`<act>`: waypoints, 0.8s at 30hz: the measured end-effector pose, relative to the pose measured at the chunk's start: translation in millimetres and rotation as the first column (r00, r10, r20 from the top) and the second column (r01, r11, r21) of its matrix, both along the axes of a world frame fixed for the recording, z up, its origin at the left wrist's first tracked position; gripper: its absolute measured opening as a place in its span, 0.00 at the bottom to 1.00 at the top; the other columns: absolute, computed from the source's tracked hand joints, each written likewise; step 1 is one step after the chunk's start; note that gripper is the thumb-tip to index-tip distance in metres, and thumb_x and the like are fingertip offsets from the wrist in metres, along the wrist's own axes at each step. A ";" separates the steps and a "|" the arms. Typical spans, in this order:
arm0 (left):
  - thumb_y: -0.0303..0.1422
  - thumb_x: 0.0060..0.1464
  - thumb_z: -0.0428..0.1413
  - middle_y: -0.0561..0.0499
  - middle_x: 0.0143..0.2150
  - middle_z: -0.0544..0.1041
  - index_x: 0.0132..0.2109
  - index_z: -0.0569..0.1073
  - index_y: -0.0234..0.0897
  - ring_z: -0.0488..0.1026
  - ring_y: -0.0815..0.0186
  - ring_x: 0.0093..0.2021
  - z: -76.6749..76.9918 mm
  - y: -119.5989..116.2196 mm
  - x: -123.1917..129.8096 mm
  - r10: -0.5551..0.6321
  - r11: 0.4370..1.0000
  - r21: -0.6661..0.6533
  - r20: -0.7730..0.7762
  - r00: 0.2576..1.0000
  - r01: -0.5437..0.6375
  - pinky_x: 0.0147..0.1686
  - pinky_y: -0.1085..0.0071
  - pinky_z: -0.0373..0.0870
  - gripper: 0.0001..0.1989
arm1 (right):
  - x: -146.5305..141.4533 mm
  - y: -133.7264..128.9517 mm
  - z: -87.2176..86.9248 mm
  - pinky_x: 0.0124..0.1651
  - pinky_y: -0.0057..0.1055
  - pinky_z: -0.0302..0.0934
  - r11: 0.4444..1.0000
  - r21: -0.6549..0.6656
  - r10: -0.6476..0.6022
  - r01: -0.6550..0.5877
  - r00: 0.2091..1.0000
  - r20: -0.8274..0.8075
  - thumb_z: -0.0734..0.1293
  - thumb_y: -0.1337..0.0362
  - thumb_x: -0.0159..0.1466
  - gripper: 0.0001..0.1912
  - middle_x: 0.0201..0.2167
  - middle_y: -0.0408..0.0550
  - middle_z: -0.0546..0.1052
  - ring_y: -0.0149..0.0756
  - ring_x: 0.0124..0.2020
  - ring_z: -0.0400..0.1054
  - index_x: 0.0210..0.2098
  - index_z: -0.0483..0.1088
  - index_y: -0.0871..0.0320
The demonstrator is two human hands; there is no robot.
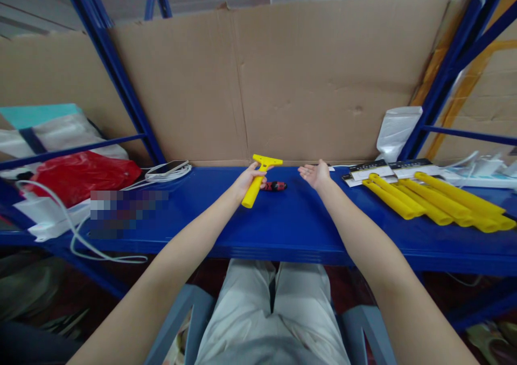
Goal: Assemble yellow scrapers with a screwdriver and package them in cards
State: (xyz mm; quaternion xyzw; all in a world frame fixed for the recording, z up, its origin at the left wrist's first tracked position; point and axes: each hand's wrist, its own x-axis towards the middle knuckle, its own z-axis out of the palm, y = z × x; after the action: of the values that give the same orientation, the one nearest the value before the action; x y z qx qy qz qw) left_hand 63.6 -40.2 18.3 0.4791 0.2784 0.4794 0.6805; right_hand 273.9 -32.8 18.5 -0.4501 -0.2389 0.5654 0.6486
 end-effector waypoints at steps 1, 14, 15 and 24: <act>0.16 0.43 0.50 0.51 0.42 0.76 0.51 0.59 0.43 0.64 0.76 0.16 0.2 0.1 -0.4 0.035 0.999 -0.012 -0.012 0.999 -0.035 0.14 0.78 0.58 0.28 | 11.3 3.4 -2.5 0.39 0.30 0.68 1.000 -0.003 -0.027 0.027 0.999 0.030 0.39 0.53 0.69 0.35 0.54 0.68 0.69 0.40 0.48 0.71 0.62 0.55 0.71; 0.16 0.41 0.53 0.49 0.45 0.75 0.55 0.58 0.44 0.65 0.77 0.16 -5.0 4.8 1.8 0.064 0.998 -0.021 -0.070 0.995 -0.066 0.14 0.78 0.60 0.34 | 62.9 19.7 -26.9 0.43 0.40 0.68 0.999 0.004 -0.051 0.051 0.962 0.267 0.39 0.54 0.69 0.31 0.56 0.66 0.67 0.41 0.45 0.72 0.58 0.59 0.61; 0.16 0.41 0.53 0.48 0.45 0.75 0.55 0.58 0.44 0.65 0.77 0.16 -5.3 5.2 1.6 0.059 0.998 -0.018 -0.074 0.996 -0.061 0.14 0.78 0.60 0.34 | 64.1 20.0 -27.2 0.42 0.40 0.68 0.998 0.018 -0.055 0.052 0.956 0.287 0.39 0.54 0.69 0.30 0.56 0.65 0.67 0.41 0.44 0.73 0.57 0.60 0.60; 0.17 0.40 0.52 0.47 0.50 0.75 0.58 0.56 0.45 0.65 0.77 0.17 -4.7 5.5 -0.2 0.020 1.000 0.001 -0.091 0.996 -0.020 0.15 0.79 0.61 0.37 | 82.8 12.4 -12.6 0.43 0.37 0.66 0.901 0.173 -0.367 0.398 0.484 0.795 0.57 0.70 0.62 0.12 0.39 0.63 0.77 0.43 0.39 0.73 0.37 0.72 0.64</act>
State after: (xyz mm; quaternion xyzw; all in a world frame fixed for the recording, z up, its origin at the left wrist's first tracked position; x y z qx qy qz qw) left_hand 63.4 -34.7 13.7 0.4977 0.3140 0.4638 0.6622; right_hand 356.7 -20.4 5.9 -0.7104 -0.3923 0.1413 0.5670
